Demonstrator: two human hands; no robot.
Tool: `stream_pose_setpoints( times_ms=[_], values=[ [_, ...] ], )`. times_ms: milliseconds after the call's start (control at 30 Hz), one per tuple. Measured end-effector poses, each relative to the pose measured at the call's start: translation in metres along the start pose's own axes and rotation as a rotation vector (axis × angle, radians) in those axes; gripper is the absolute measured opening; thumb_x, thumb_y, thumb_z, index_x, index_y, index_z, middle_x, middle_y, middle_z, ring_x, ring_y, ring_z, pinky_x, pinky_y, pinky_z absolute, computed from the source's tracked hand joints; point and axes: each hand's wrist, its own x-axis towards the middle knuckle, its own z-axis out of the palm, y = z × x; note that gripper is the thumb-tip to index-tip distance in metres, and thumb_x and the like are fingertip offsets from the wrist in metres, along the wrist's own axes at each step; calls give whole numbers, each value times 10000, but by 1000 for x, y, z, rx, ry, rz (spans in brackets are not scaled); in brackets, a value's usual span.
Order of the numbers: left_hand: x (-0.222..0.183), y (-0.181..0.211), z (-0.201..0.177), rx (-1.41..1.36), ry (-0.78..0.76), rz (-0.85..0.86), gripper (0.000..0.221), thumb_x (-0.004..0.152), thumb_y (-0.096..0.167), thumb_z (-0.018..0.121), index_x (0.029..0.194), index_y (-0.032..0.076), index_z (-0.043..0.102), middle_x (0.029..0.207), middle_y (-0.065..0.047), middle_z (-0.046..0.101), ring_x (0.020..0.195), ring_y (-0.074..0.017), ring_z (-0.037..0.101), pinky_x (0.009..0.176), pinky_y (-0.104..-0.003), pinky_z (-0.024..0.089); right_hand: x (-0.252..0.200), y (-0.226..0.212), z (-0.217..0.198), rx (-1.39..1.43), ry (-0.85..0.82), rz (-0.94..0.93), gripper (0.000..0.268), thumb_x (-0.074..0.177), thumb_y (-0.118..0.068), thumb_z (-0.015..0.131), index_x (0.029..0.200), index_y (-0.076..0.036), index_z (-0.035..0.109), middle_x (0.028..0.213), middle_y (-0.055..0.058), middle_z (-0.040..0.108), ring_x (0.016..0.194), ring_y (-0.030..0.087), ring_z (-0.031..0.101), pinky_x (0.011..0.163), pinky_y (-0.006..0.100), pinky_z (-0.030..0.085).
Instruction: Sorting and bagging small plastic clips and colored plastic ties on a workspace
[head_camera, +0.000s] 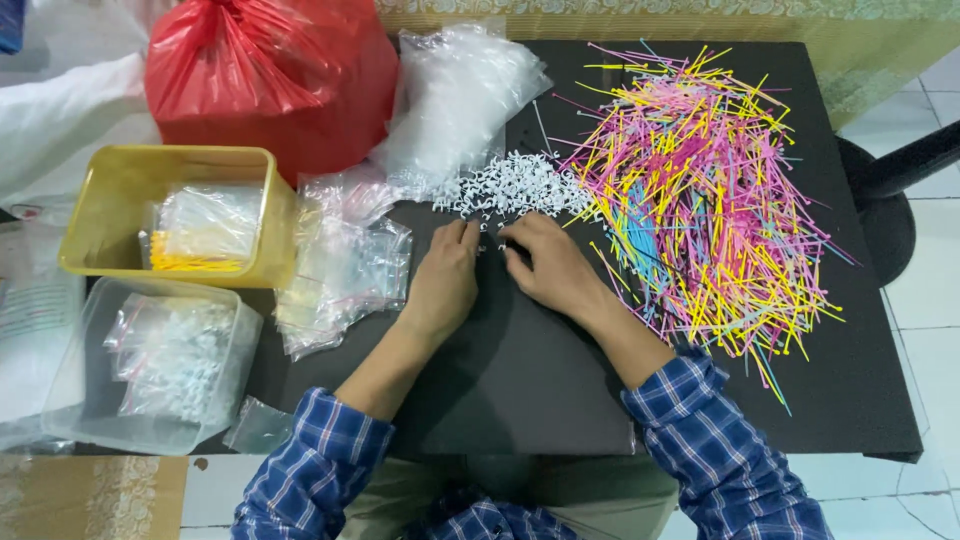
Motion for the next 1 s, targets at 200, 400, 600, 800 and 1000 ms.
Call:
stream_pose_setpoints(
  times_ms=[200, 400, 600, 800, 1000],
  values=[
    [14, -25, -11, -239, 75, -8, 525, 770, -63, 576, 1286, 24, 608, 1111, -165, 637, 993, -341, 630, 852, -361, 533, 4, 21, 2, -85, 110, 28, 340, 871, -80, 626, 1201, -63, 704, 1042, 142, 627, 1052, 385, 643, 923, 448, 513],
    [15, -32, 5, -455, 47, 43, 374, 783, -54, 533, 1082, 61, 726, 973, -121, 651, 904, -354, 646, 753, -382, 566, 6, 0, -3, 33, 23, 1, 345, 855, 1, 555, 1147, -20, 737, 966, 149, 625, 968, 371, 629, 900, 419, 510],
    [17, -34, -5, -350, 105, -67, 423, 785, 37, 548, 1159, 176, 689, 932, -38, 633, 871, -268, 677, 692, -371, 586, 6, 13, 1, -65, 113, -42, 415, 819, -9, 560, 1206, -57, 703, 1012, 147, 622, 1032, 396, 631, 930, 462, 506],
    [17, -28, -12, -360, 42, 51, 504, 773, -10, 547, 1248, 101, 674, 988, -113, 656, 904, -331, 677, 735, -407, 584, 5, 6, 9, -209, 14, -73, 433, 791, -20, 547, 1196, -28, 701, 1043, 163, 593, 1030, 393, 586, 944, 474, 488],
    [22, -27, -16, -456, -42, 14, 491, 790, 3, 554, 1258, 108, 658, 936, -68, 647, 874, -289, 694, 742, -376, 574, 3, 8, 7, -53, 72, -42, 417, 800, -2, 526, 1173, -77, 697, 1012, 146, 600, 1036, 394, 605, 937, 467, 497]
  ],
)
